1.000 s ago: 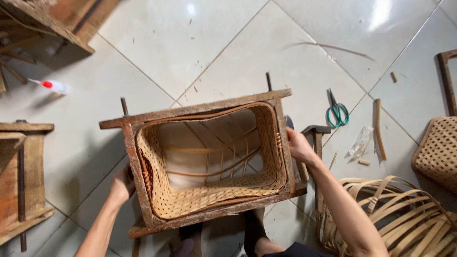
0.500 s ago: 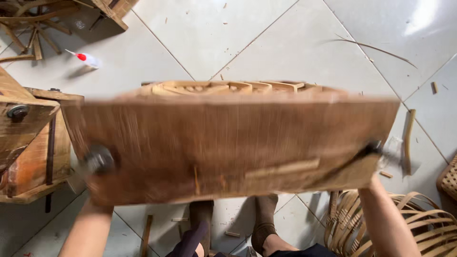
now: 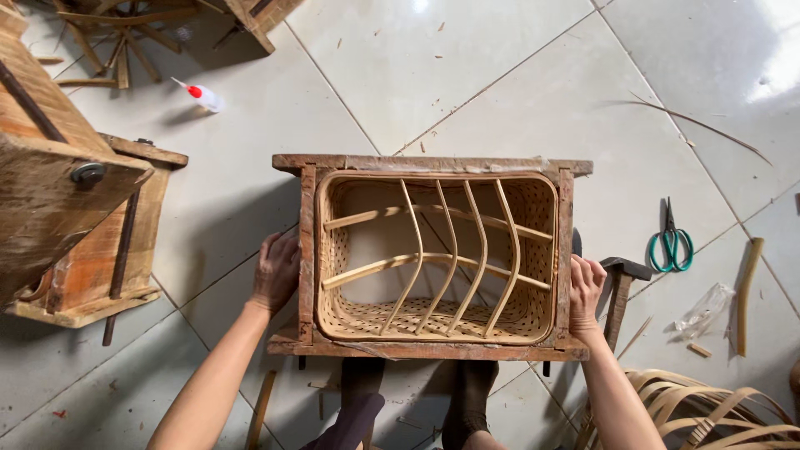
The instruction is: The person weaves bamboo strips into a rectangular basket frame held in a wooden jig on the floor. They press strips into place, tap them with a hammer, trim excess material with scissors, cut with a knife, and rotate the jig to work on different sides.
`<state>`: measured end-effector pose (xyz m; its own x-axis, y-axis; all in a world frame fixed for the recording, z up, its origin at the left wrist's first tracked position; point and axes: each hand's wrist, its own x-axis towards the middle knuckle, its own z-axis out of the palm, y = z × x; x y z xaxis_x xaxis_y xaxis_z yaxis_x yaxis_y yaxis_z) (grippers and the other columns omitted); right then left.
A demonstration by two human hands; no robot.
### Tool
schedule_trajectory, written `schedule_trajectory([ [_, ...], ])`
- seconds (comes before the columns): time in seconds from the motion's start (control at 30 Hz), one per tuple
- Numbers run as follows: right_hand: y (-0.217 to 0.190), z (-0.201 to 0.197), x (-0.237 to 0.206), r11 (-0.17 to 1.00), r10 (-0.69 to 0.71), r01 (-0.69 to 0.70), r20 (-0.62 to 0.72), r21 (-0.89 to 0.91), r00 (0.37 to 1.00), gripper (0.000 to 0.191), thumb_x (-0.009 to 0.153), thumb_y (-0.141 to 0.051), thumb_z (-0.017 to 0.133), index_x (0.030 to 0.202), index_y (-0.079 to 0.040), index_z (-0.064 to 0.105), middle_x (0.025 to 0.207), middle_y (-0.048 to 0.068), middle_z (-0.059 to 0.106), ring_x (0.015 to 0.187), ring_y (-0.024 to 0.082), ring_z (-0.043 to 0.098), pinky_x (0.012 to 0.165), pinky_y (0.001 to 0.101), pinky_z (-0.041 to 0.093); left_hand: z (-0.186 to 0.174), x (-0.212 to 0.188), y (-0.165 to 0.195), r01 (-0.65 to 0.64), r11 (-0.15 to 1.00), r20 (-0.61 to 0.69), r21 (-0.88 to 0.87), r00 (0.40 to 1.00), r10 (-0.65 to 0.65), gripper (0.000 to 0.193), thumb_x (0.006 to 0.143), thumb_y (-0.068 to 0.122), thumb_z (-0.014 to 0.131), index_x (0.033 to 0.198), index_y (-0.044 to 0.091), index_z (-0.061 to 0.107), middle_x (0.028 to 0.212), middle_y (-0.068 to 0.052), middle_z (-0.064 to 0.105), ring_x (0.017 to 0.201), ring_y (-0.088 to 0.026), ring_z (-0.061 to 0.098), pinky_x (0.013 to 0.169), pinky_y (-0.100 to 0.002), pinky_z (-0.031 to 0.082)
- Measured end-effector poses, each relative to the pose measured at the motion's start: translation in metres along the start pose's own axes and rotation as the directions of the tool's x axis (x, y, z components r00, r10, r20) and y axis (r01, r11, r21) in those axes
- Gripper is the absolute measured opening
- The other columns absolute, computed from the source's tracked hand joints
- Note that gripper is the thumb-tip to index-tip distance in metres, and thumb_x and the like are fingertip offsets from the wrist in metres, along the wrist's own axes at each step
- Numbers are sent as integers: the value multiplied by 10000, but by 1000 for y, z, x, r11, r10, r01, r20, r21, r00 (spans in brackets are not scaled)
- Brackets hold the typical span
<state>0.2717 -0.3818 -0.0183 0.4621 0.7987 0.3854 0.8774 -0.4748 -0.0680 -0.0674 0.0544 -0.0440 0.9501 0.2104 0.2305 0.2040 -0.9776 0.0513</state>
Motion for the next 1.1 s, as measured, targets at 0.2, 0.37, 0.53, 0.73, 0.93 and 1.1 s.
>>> schedule_trajectory([
  [0.2,-4,-16,-1,996,79,-83,117,30,990,395,880,-73,617,1265,16,641,1309,121,614,1142,304,590,1034,433,429,-22,45,-3,326,928,-226,-182,904,-362,252,984,5,635,1203,98,716,1311,-112,679,1250,-322,593,1121,-425,449],
  [0.37,-4,-24,-3,938,296,-315,140,142,945,270,887,-66,697,1150,-39,645,1324,116,600,1139,311,597,956,430,459,-35,136,22,4,992,-214,-129,976,-31,453,945,74,685,1381,196,682,1465,-118,570,1385,-307,495,1211,-535,353],
  [0.53,-4,-21,-21,856,421,-457,188,242,888,210,916,-53,695,1122,-52,660,1271,118,624,1053,255,634,873,374,527,-28,150,52,23,997,-101,-72,994,-30,572,898,100,681,1450,246,649,1469,-100,526,1365,-309,480,1189,-544,332],
  [0.73,7,-13,-24,504,598,-756,463,418,655,260,1030,-153,584,1246,-23,645,1190,127,682,1012,230,672,884,357,552,-54,110,36,474,698,109,-536,859,-500,460,983,226,615,1437,274,559,1602,-68,443,1314,-242,563,1098,-430,491],
  [0.93,16,6,25,382,499,-743,553,550,667,436,1138,-244,420,1486,11,484,1423,223,571,1286,243,526,1066,395,437,-118,-44,114,254,758,-204,-601,868,-453,154,981,141,666,1114,118,592,1096,-83,620,1042,-252,657,900,-397,543],
  [1.1,37,12,107,376,574,-625,358,684,736,575,1067,-275,413,1589,-83,271,1554,157,411,1193,245,519,977,397,479,-82,-110,163,797,-479,915,-368,402,-34,399,989,155,566,1366,36,514,1335,-139,620,1223,-229,616,1015,-340,504],
])
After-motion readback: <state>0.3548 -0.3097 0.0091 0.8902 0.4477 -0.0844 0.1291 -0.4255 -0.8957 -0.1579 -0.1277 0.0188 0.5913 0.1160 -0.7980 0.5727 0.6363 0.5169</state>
